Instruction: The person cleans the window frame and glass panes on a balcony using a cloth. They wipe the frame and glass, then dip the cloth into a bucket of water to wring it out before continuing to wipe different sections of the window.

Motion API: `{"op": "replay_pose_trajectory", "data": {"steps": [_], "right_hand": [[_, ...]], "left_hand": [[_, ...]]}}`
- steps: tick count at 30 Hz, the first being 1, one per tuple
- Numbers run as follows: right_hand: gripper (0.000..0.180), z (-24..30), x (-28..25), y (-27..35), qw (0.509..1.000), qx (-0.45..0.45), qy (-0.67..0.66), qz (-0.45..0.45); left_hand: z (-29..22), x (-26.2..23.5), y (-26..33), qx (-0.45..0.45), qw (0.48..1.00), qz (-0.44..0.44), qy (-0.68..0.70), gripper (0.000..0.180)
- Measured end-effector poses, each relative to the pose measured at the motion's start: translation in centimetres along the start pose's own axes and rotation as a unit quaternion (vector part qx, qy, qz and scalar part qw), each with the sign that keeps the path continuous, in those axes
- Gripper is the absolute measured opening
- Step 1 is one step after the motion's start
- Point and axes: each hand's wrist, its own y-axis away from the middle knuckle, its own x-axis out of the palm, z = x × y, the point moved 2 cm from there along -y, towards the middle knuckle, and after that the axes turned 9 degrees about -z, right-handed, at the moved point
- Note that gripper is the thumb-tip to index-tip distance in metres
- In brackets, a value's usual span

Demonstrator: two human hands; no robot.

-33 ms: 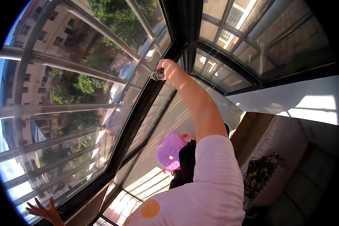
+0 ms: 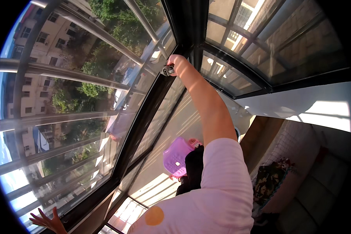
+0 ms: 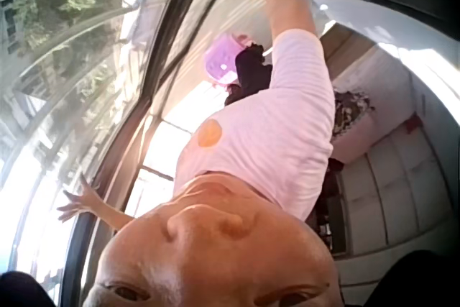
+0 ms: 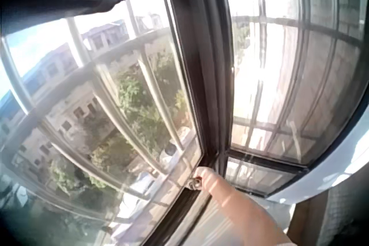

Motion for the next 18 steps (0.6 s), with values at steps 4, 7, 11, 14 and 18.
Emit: {"op": "replay_pose_trajectory", "data": {"steps": [4, 7, 11, 14, 18], "right_hand": [[0.012, 6.0, -4.6, -2.9, 0.98, -0.129, -0.082, -0.124], [0.012, 7.3, -4.9, -2.5, 0.961, -0.214, -0.022, -0.172], [0.022, 4.6, -3.8, -2.1, 0.828, -0.427, 0.19, -0.309], [0.027, 0.0, -1.5, 1.1, 0.795, -0.502, 0.168, -0.296], [0.025, -0.9, -3.8, 1.7, 0.877, -0.388, -0.028, -0.284]], "left_hand": [[-0.1, 0.1, -0.6, 0.017, 1.0, -0.003, -0.009, 0.095], [0.4, 0.0, -0.1, 0.014, 1.0, 0.005, -0.017, 0.096], [0.3, 0.1, -0.2, 0.017, 1.0, 0.011, -0.019, 0.098], [0.2, -0.2, 0.0, 0.016, 0.999, 0.023, -0.022, 0.1], [-0.2, -0.4, -0.2, 0.012, 0.999, 0.035, -0.027, 0.101]]}}
